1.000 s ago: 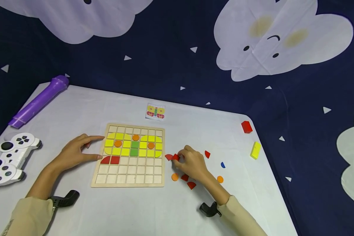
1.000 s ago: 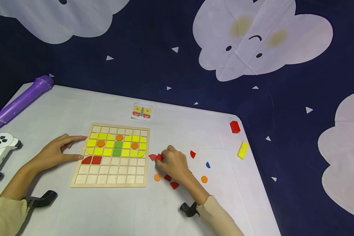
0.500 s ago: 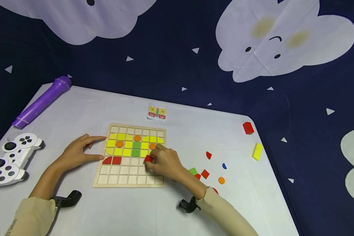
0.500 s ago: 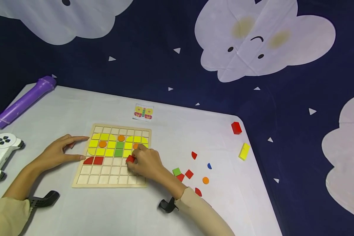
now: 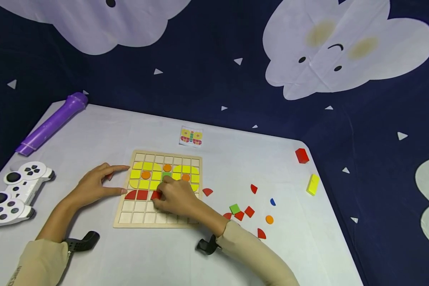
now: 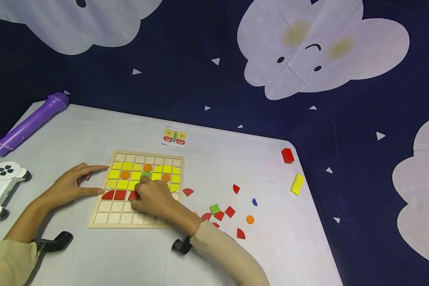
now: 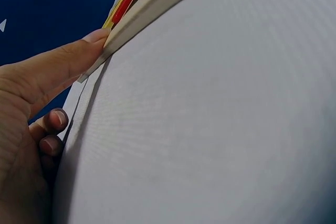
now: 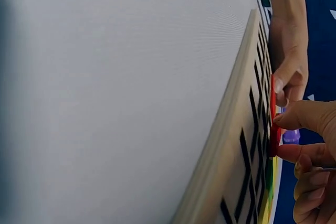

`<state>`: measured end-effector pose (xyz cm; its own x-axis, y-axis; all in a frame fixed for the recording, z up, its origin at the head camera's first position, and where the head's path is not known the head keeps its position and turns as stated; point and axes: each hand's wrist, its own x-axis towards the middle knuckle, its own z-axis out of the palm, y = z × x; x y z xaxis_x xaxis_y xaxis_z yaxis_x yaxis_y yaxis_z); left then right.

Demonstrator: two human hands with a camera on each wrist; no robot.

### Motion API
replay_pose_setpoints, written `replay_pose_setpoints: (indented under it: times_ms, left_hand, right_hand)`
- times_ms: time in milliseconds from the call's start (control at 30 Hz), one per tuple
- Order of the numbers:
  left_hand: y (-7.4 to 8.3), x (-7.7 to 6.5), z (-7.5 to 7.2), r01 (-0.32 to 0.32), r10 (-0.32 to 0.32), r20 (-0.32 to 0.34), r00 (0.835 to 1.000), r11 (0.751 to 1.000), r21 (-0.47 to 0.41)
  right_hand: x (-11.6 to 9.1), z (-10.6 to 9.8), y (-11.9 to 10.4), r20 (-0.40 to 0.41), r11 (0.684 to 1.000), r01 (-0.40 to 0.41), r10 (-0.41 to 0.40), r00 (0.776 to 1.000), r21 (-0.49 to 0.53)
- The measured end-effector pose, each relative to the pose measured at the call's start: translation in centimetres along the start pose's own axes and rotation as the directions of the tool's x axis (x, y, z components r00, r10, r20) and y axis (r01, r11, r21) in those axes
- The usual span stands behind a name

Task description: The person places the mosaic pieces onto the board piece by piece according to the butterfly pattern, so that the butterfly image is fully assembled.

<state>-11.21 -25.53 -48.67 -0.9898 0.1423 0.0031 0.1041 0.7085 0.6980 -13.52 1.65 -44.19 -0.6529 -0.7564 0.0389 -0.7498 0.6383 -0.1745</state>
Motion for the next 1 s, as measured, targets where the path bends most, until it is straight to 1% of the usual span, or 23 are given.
replay_pose_setpoints:
  times_ms: [167,367,467,567,700,867,1000]
  left_hand:
    - [0.1,0.0,0.0,-0.007,0.007,-0.002,1.0,1.0,0.004]
    - [0.1,0.0,0.0,-0.025,0.025,-0.012,1.0,1.0,0.015]
    - [0.0,-0.1,0.0,-0.031,0.032,-0.024,0.999,0.999,0.014]
    - [-0.1,-0.1,-0.1,-0.036,0.036,-0.03,0.999,0.999,0.01]
    - [-0.1,-0.1,-0.1,-0.04,0.041,-0.031,0.999,0.999,0.004]
    - [-0.3,-0.2,0.0,-0.049,0.049,-0.035,0.998,0.999,0.001]
    - [-0.1,-0.1,0.0,-0.038,0.038,-0.028,0.999,0.999,0.014]
  right_hand:
    - [0.2,0.4,-0.4,-0.008,1.0,0.003,-0.003,1.0,-0.017]
    - [0.0,0.6,-0.6,-0.053,0.999,0.018,-0.02,0.998,-0.032]
    - [0.1,0.9,-0.8,-0.066,1.0,0.008,-0.009,0.998,-0.01]
    - [0.3,0.9,-1.0,-0.06,1.0,-0.02,0.021,0.998,0.017]
    - [0.4,0.6,-1.1,-0.036,0.999,-0.046,0.046,0.998,0.007]
    - [0.1,0.1,-1.0,0.004,0.998,-0.056,0.056,0.998,-0.003]
    - [-0.8,-0.5,-0.4,-0.012,0.998,-0.067,0.067,0.998,-0.001]
